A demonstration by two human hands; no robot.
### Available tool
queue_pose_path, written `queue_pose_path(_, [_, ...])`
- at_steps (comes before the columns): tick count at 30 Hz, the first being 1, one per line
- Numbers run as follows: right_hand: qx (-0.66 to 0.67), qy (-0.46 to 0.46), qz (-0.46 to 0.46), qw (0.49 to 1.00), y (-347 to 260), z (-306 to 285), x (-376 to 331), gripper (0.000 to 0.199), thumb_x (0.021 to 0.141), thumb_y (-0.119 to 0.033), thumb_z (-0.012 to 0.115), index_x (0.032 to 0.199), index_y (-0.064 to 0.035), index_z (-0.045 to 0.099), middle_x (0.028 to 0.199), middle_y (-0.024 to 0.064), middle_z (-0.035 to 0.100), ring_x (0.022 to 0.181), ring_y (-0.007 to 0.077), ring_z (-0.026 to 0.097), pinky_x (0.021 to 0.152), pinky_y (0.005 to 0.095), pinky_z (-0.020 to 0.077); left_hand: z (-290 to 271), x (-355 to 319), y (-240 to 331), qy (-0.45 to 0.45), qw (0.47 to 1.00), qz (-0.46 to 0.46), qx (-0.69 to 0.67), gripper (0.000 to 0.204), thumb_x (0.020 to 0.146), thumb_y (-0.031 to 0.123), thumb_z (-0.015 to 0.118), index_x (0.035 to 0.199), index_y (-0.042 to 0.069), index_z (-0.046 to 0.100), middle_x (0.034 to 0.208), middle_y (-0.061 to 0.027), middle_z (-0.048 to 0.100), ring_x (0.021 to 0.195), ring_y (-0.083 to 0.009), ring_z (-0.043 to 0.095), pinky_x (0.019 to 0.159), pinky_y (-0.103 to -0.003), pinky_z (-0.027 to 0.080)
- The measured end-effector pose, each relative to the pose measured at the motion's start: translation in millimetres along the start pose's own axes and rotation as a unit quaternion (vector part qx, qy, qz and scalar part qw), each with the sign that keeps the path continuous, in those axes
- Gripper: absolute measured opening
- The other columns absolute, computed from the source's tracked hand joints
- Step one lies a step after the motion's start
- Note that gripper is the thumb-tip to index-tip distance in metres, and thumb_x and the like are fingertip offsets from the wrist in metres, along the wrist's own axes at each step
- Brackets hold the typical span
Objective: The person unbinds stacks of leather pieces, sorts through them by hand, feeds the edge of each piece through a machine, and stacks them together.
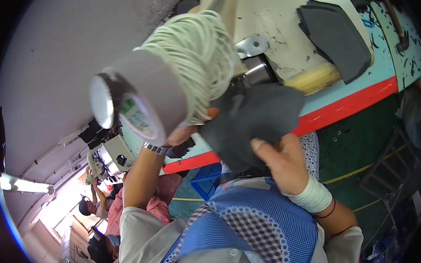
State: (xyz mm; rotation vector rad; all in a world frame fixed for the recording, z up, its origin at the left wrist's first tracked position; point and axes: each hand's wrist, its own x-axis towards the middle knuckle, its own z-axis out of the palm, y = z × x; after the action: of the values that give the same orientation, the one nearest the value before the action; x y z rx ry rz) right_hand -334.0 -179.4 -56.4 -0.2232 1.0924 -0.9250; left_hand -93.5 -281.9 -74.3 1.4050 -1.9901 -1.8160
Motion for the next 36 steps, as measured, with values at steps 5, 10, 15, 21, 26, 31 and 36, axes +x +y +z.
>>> queue_pose_path(5, [0.015,-0.035,0.047,0.998,1.0,4.6,-2.6,0.029,0.089,-0.003,0.057,0.117,0.0055,0.053,0.111,0.0101,0.064,0.099,0.0154,0.062,0.087,0.0280,0.0480,7.9,-1.4,3.8,0.088,0.995,-0.008,-0.049,0.050,0.087,0.046,0.068,0.118,0.007,0.064,0.117,-0.0097,0.066,0.107,-0.0221,0.060,0.092,-0.037,0.047])
queue_pose_path(10, [0.040,-0.047,0.062,0.996,6.7,0.7,-7.3,0.026,0.089,-0.003,0.056,0.114,0.0057,0.057,0.106,0.0100,0.066,0.093,0.0140,0.063,0.083,0.0272,0.0492,9.4,-1.7,9.4,0.008,0.985,-0.173,0.003,0.056,0.088,0.048,0.065,0.128,0.010,0.056,0.124,-0.0086,0.062,0.111,-0.0230,0.059,0.097,-0.035,0.045])
queue_pose_path(15, [0.005,-0.005,0.031,1.000,4.1,2.6,1.2,0.024,0.090,-0.005,0.056,0.110,0.0073,0.060,0.102,0.0103,0.068,0.091,0.0145,0.064,0.082,0.0272,0.0502,13.3,16.1,14.3,0.057,0.994,-0.079,-0.053,0.045,0.088,0.012,0.066,0.128,-0.003,0.052,0.123,-0.0132,0.060,0.109,-0.0199,0.057,0.097,-0.034,0.045])
queue_pose_path(21, [0.016,0.008,0.013,1.000,3.4,6.1,-5.7,0.024,0.090,-0.005,0.057,0.111,0.0066,0.059,0.102,0.0088,0.067,0.088,0.0135,0.063,0.081,0.0257,0.0492,-0.2,-6.4,31.4,0.005,0.964,-0.192,-0.183,0.042,0.086,0.007,0.067,0.124,-0.004,0.054,0.112,-0.0161,0.064,0.085,-0.0183,0.068,0.062,-0.029,0.058])
queue_pose_path(26, [0.020,0.008,0.034,0.999,7.2,5.5,-2.9,0.027,0.089,-0.005,0.058,0.114,0.0053,0.056,0.101,0.0079,0.066,0.086,0.0121,0.061,0.078,0.0240,0.0479,3.9,6.4,27.2,0.021,0.976,-0.172,-0.131,0.045,0.088,0.025,0.072,0.123,0.003,0.057,0.114,-0.0080,0.066,0.101,-0.0179,0.064,0.076,-0.028,0.055])
queue_pose_path(31, [0.015,0.026,-0.011,0.999,-0.2,-0.3,-2.2,0.028,0.090,-0.004,0.057,0.116,0.0051,0.056,0.106,0.0085,0.065,0.092,0.0125,0.062,0.082,0.0252,0.0483,11.6,8.4,41.4,-0.002,0.943,-0.206,-0.261,0.041,0.089,0.015,0.067,0.124,-0.001,0.054,0.109,-0.0140,0.066,0.088,-0.0204,0.068,0.070,-0.031,0.059])
queue_pose_path(36, [0.025,-0.051,0.053,0.997,5.4,3.1,-5.9,0.029,0.090,-0.002,0.056,0.118,0.0046,0.054,0.111,0.0097,0.064,0.101,0.0154,0.061,0.089,0.0289,0.0482,17.1,4.7,4.8,0.009,0.965,-0.137,-0.226,0.040,0.093,0.017,0.064,0.128,0.001,0.052,0.107,-0.0124,0.065,0.081,-0.0175,0.067,0.064,-0.030,0.059])
